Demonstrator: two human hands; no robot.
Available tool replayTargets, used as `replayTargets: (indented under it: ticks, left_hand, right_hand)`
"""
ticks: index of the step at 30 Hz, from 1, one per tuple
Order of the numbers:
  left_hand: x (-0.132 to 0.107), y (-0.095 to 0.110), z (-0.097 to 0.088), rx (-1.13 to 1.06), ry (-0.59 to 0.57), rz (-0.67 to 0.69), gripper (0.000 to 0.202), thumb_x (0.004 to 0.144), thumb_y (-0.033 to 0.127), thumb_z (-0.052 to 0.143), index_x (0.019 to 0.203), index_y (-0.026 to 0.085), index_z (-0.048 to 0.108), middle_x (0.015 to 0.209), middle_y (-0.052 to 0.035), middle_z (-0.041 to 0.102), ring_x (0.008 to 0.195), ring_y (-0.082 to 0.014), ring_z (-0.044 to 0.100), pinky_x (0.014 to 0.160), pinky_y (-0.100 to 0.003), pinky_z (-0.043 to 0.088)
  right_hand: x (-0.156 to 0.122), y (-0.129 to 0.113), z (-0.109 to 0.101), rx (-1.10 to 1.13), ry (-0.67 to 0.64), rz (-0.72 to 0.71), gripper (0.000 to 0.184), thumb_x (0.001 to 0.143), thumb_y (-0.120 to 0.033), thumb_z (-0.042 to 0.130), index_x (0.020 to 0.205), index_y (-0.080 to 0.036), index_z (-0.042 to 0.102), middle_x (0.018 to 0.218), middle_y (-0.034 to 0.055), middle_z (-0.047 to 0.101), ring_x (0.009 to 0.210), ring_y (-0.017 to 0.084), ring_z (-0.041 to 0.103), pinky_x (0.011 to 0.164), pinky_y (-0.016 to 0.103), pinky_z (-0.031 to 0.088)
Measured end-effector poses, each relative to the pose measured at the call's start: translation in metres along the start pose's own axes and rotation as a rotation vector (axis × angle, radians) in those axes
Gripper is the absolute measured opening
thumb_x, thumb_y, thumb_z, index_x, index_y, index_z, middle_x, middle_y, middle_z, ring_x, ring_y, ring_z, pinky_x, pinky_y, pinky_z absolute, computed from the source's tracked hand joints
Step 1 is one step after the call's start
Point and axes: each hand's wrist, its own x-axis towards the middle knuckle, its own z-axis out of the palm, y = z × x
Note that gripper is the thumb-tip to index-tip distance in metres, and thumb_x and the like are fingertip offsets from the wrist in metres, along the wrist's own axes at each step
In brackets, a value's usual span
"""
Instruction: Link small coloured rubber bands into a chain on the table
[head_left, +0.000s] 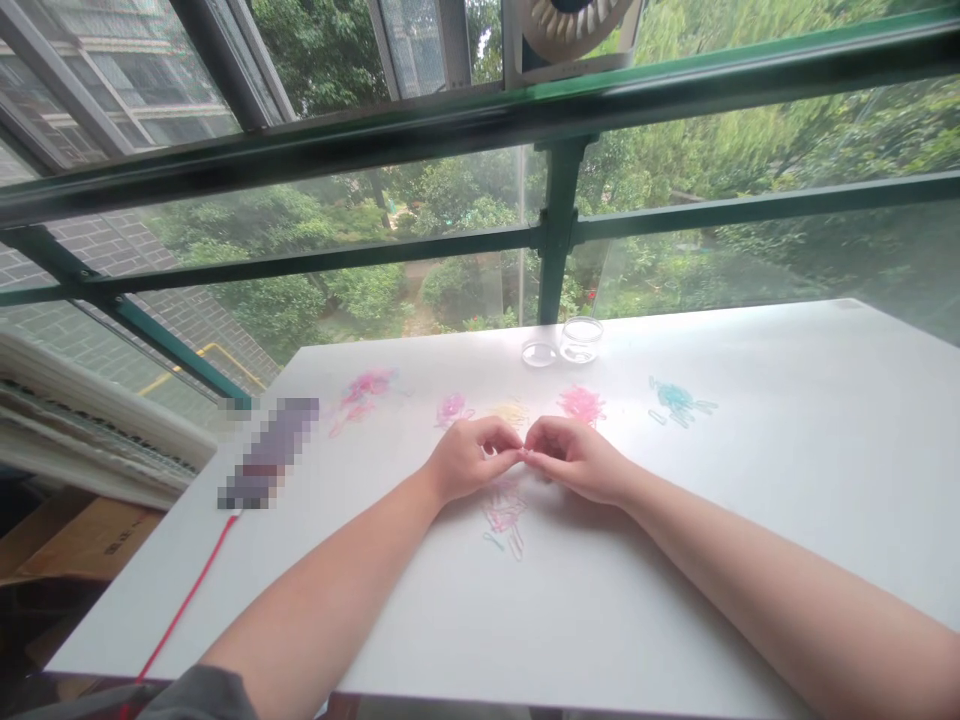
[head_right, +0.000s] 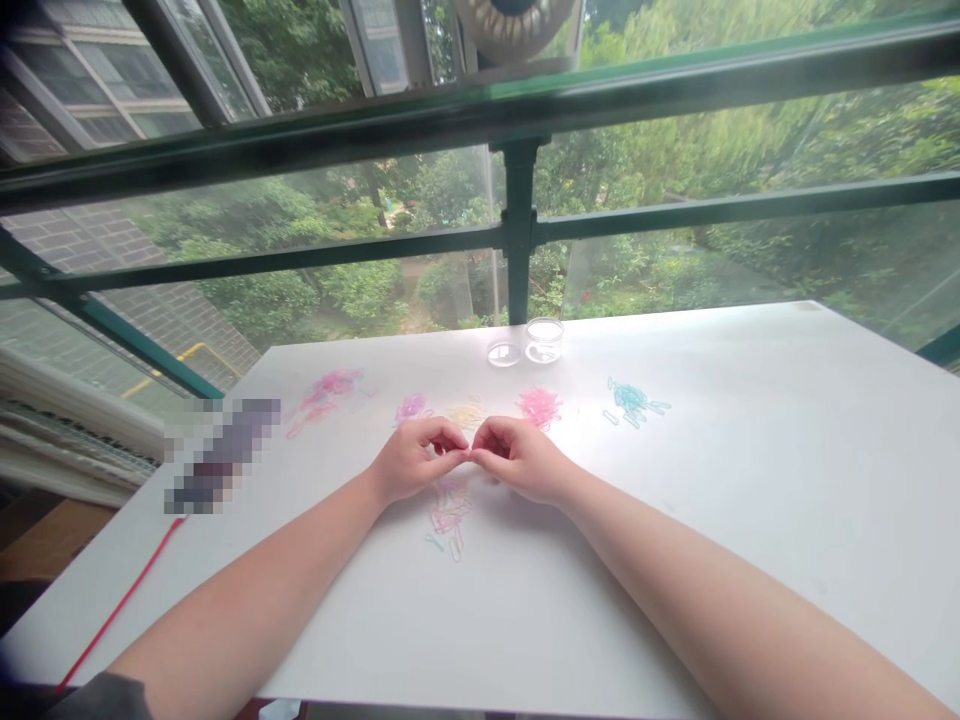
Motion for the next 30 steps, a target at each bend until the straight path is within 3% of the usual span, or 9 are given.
replayTargets:
  ticks: [4, 11, 16, 25, 30]
  left_hand:
    - [-0.0005, 0.0001, 0.0000, 0.014, 0.003, 0.001, 0.023, 0.075, 0.035, 0.063, 0.079, 0.013, 0.066, 0.074, -0.0028, 0.068, 0.062, -0.0027, 0.055, 0.061, -0.014, 0.045]
    - [-0.0007, 0.0035, -0.0007, 0.035, 0.008, -0.015, 0.018, 0.075, 0.032, 0.064, 0.076, 0.014, 0.065, 0.074, -0.0014, 0.067, 0.064, -0.0021, 0.053, 0.063, -0.014, 0.043]
    - [0.0001, 0.0027, -0.0008, 0.035, 0.043, 0.004, 0.017, 0.074, 0.030, 0.064, 0.079, 0.014, 0.066, 0.075, -0.0018, 0.068, 0.064, -0.0027, 0.055, 0.064, -0.015, 0.044]
    - [0.0028, 0.0020, -0.0031, 0.069, 0.096, -0.023, 0.016, 0.076, 0.029, 0.062, 0.082, 0.016, 0.069, 0.077, -0.0015, 0.070, 0.065, -0.0036, 0.057, 0.063, -0.016, 0.043]
    - [0.0038, 0.0017, -0.0067, 0.079, 0.098, -0.036, 0.014, 0.076, 0.025, 0.061, 0.083, 0.015, 0.068, 0.074, -0.0011, 0.070, 0.064, -0.0035, 0.057, 0.063, -0.016, 0.042]
  right_hand:
    - [-0.0003, 0.0017, 0.0004, -0.044, 0.007, -0.064, 0.031, 0.079, -0.043, 0.058, 0.081, -0.012, 0.053, 0.067, 0.0006, 0.050, 0.058, 0.005, 0.043, 0.054, 0.017, 0.035]
    - [-0.0018, -0.0028, 0.0022, -0.035, 0.016, 0.003, 0.024, 0.081, -0.037, 0.053, 0.079, -0.014, 0.050, 0.059, -0.0016, 0.049, 0.052, 0.005, 0.045, 0.050, 0.018, 0.035]
    - [-0.0002, -0.0021, 0.0020, -0.095, 0.124, -0.026, 0.017, 0.078, -0.030, 0.054, 0.077, -0.014, 0.051, 0.058, -0.0019, 0.047, 0.052, 0.005, 0.043, 0.050, 0.017, 0.034]
    - [0.0022, 0.0016, 0.0000, -0.178, 0.266, -0.072, 0.018, 0.081, -0.033, 0.050, 0.078, -0.015, 0.051, 0.063, 0.0001, 0.049, 0.056, 0.006, 0.041, 0.054, 0.020, 0.034]
    - [0.0028, 0.0031, -0.0034, -0.159, 0.450, -0.122, 0.018, 0.082, -0.033, 0.050, 0.077, -0.015, 0.050, 0.068, 0.0023, 0.051, 0.064, 0.009, 0.044, 0.060, 0.022, 0.037]
